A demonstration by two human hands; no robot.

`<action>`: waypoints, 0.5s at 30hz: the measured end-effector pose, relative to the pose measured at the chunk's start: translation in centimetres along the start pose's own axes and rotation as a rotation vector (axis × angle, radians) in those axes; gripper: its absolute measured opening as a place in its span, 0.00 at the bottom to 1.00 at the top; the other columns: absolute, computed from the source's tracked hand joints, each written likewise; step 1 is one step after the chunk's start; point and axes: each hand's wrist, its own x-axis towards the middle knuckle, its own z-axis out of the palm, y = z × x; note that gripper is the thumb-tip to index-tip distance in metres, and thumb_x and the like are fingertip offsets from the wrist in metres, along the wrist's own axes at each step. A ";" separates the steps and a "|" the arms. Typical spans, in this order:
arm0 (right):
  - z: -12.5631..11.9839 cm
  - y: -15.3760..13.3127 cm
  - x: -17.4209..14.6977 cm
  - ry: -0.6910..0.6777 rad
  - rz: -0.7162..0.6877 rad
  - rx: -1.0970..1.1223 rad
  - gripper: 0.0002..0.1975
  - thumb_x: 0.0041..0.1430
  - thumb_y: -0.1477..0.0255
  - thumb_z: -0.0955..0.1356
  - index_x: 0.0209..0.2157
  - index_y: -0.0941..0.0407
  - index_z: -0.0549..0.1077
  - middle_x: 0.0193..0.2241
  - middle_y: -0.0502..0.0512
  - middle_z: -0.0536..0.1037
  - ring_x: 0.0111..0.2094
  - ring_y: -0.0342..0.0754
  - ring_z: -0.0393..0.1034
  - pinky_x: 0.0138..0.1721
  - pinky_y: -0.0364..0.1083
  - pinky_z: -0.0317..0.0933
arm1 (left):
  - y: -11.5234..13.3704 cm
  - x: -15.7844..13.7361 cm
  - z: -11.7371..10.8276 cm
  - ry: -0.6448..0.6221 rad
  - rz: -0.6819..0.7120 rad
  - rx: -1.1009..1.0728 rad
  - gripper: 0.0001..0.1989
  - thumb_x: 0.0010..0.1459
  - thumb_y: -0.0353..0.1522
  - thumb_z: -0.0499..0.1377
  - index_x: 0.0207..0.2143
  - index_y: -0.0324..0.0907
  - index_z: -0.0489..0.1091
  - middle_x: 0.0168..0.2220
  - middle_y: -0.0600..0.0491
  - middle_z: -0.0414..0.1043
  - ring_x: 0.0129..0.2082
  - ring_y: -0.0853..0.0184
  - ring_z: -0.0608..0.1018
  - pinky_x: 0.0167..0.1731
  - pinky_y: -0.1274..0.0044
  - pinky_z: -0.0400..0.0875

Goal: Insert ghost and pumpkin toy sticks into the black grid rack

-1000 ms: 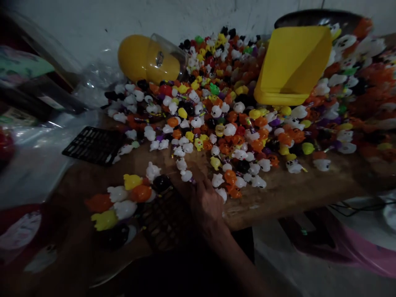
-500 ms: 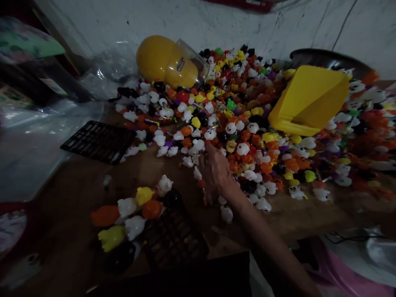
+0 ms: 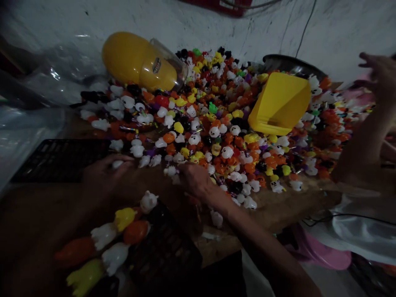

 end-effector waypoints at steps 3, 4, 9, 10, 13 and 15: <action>-2.3 2.2 -0.2 0.216 0.089 0.089 0.10 0.62 0.75 0.62 0.32 0.57 0.74 0.27 0.53 0.77 0.28 0.44 0.69 0.30 0.42 0.54 | 1.4 2.7 1.0 -0.111 0.094 -0.060 0.13 0.58 0.37 0.55 0.40 0.43 0.75 0.41 0.56 0.81 0.39 0.66 0.79 0.42 0.79 0.70; -3.0 2.9 -0.3 0.293 0.136 0.104 0.10 0.62 0.73 0.62 0.31 0.57 0.74 0.25 0.52 0.75 0.26 0.43 0.67 0.29 0.42 0.53 | 2.2 3.6 1.2 -0.141 0.133 -0.044 0.13 0.57 0.35 0.55 0.40 0.44 0.76 0.40 0.56 0.81 0.39 0.66 0.79 0.42 0.79 0.70; -5.9 5.4 0.4 0.509 0.284 0.058 0.13 0.63 0.67 0.63 0.29 0.58 0.74 0.20 0.51 0.70 0.21 0.42 0.58 0.26 0.43 0.47 | 7.3 7.7 1.7 -0.134 0.246 0.148 0.18 0.58 0.43 0.58 0.45 0.43 0.78 0.41 0.50 0.81 0.40 0.60 0.80 0.42 0.74 0.70; -6.5 5.4 1.2 0.522 0.281 0.034 0.13 0.63 0.68 0.63 0.30 0.58 0.74 0.21 0.51 0.70 0.22 0.42 0.58 0.26 0.43 0.48 | 8.2 8.4 1.9 -0.127 0.264 0.221 0.22 0.58 0.47 0.60 0.46 0.42 0.78 0.40 0.48 0.81 0.41 0.56 0.81 0.43 0.72 0.70; -7.8 4.6 4.5 0.477 0.199 -0.041 0.10 0.62 0.73 0.63 0.34 0.60 0.76 0.27 0.55 0.75 0.26 0.44 0.64 0.30 0.43 0.53 | 9.8 10.3 3.4 -0.178 0.385 0.518 0.30 0.58 0.53 0.59 0.51 0.40 0.75 0.42 0.41 0.80 0.47 0.46 0.80 0.46 0.65 0.71; -7.8 3.9 6.8 0.354 0.145 -0.091 0.12 0.62 0.77 0.62 0.38 0.61 0.77 0.33 0.59 0.78 0.31 0.47 0.67 0.33 0.43 0.55 | 9.7 11.1 4.5 -0.258 0.439 0.643 0.28 0.60 0.49 0.58 0.55 0.39 0.72 0.46 0.37 0.79 0.49 0.42 0.79 0.47 0.61 0.71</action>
